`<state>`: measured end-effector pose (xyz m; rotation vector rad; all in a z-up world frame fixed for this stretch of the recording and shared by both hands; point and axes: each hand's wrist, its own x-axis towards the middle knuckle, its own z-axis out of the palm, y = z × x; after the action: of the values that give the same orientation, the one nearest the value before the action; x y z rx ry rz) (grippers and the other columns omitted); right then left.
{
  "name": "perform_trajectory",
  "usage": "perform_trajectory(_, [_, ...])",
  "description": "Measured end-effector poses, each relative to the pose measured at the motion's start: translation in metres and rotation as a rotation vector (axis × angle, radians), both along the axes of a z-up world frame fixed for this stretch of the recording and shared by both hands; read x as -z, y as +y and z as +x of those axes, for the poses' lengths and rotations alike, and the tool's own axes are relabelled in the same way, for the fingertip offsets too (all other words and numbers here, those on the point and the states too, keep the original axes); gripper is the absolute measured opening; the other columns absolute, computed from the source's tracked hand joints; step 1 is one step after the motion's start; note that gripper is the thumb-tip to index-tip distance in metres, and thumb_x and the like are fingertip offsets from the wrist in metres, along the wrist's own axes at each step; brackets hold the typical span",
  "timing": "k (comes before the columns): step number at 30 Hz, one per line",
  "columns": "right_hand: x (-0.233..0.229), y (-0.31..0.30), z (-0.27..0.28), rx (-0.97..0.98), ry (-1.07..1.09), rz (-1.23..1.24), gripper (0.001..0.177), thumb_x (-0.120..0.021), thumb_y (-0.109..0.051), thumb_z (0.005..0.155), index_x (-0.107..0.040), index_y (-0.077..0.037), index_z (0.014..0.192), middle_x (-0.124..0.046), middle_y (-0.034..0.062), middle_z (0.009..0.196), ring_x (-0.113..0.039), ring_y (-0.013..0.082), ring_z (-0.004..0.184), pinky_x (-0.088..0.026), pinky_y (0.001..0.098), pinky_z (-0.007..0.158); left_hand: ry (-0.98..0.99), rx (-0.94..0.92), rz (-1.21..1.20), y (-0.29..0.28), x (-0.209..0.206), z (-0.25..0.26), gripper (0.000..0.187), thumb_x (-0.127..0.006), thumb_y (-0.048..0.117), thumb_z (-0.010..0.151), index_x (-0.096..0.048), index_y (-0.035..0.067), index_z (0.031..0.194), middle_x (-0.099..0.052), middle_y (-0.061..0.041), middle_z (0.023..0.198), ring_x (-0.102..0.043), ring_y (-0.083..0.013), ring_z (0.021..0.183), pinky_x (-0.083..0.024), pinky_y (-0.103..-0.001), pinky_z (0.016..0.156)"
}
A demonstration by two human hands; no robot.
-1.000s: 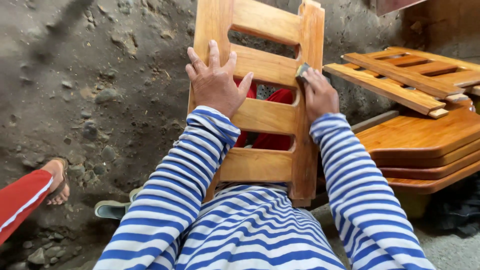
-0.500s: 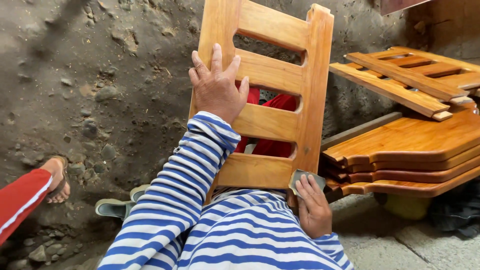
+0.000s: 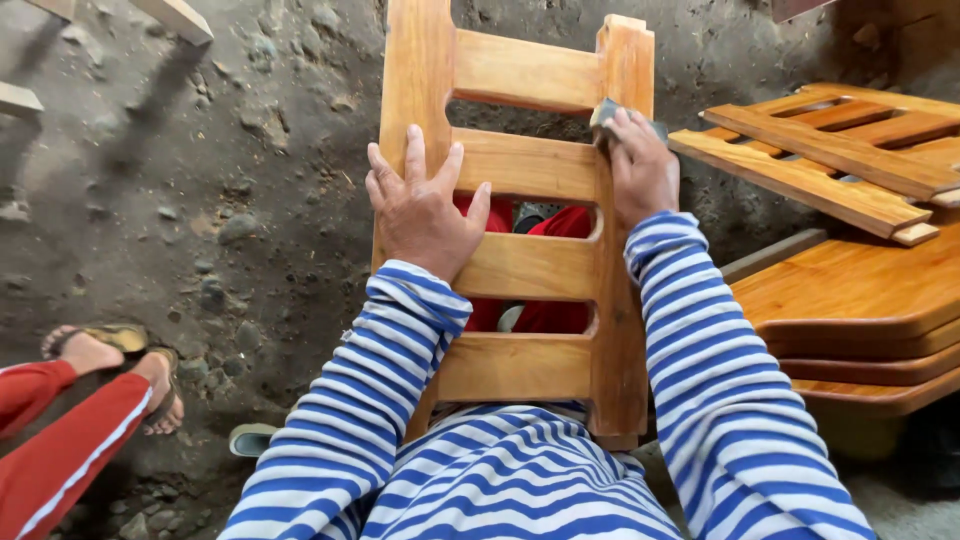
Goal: The person sits on the floor and sands a wooden chair backrest using a sanding block. They hold the chair steady with one hand while moving the sanding block across the surface with the other, focusing on the edges and cutouts.
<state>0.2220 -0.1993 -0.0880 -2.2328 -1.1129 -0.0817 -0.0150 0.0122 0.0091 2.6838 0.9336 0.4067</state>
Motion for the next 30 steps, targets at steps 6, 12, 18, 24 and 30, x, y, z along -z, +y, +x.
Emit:
perform_trajectory(6, [-0.021, -0.026, -0.046, 0.374, 0.740, 0.487, 0.021, -0.060, -0.023, 0.109, -0.072, -0.008, 0.117, -0.073, 0.0060, 0.110, -0.063, 0.0102, 0.107, -0.056, 0.0356, 0.098, -0.143, 0.125, -0.085, -0.010, -0.018, 0.003, 0.071, -0.076, 0.056, 0.085, -0.064, 0.015, 0.142, -0.047, -0.024, 0.152, -0.036, -0.0564, 0.140, -0.025, -0.063, 0.115])
perform_trajectory(12, [-0.110, -0.007, -0.171, 0.558, 1.293, 0.946, 0.021, -0.056, -0.017, 0.105, -0.070, -0.003, 0.112, -0.075, 0.0182, 0.111, -0.074, 0.0257, 0.101, -0.059, 0.0455, 0.095, -0.489, 0.323, -0.967, -0.078, -0.026, 0.012, 0.053, -0.077, 0.033, 0.090, -0.065, 0.002, 0.131, -0.067, -0.023, 0.130, -0.058, -0.0426, 0.129, -0.044, -0.050, 0.112])
perform_trajectory(18, [-0.110, -0.038, -0.202, 0.591, 1.321, 0.995, 0.022, -0.054, -0.016, 0.107, -0.068, -0.002, 0.117, -0.076, 0.0165, 0.105, -0.074, 0.0235, 0.098, -0.062, 0.0410, 0.089, -0.341, 0.126, -1.649, -0.109, 0.011, 0.017, 0.026, -0.083, 0.017, 0.087, -0.076, 0.005, 0.109, -0.075, -0.018, 0.075, -0.073, -0.0187, 0.061, -0.063, -0.032, 0.047])
perform_trajectory(24, [-0.146, -0.078, -0.207, 0.504, 0.829, 0.556, 0.026, -0.055, -0.016, 0.106, -0.070, 0.000, 0.119, -0.073, 0.0124, 0.101, -0.069, 0.0159, 0.091, -0.059, 0.0293, 0.080, -0.427, 0.324, -1.176, -0.112, -0.039, 0.020, 0.007, -0.075, 0.016, 0.094, -0.076, 0.009, 0.096, -0.073, -0.008, 0.084, -0.072, -0.0144, 0.091, -0.061, -0.033, 0.076])
perform_trajectory(30, [-0.133, -0.145, -0.230, 0.631, 0.663, 0.071, 0.043, -0.072, -0.032, 0.095, -0.064, -0.006, 0.129, -0.063, 0.0168, 0.101, -0.067, 0.0323, 0.089, -0.056, 0.0446, 0.078, -0.436, 0.739, -0.281, -0.117, -0.060, 0.042, 0.009, -0.067, 0.014, 0.099, -0.072, 0.009, 0.104, -0.074, -0.009, 0.109, -0.071, -0.0308, 0.108, -0.060, -0.040, 0.091])
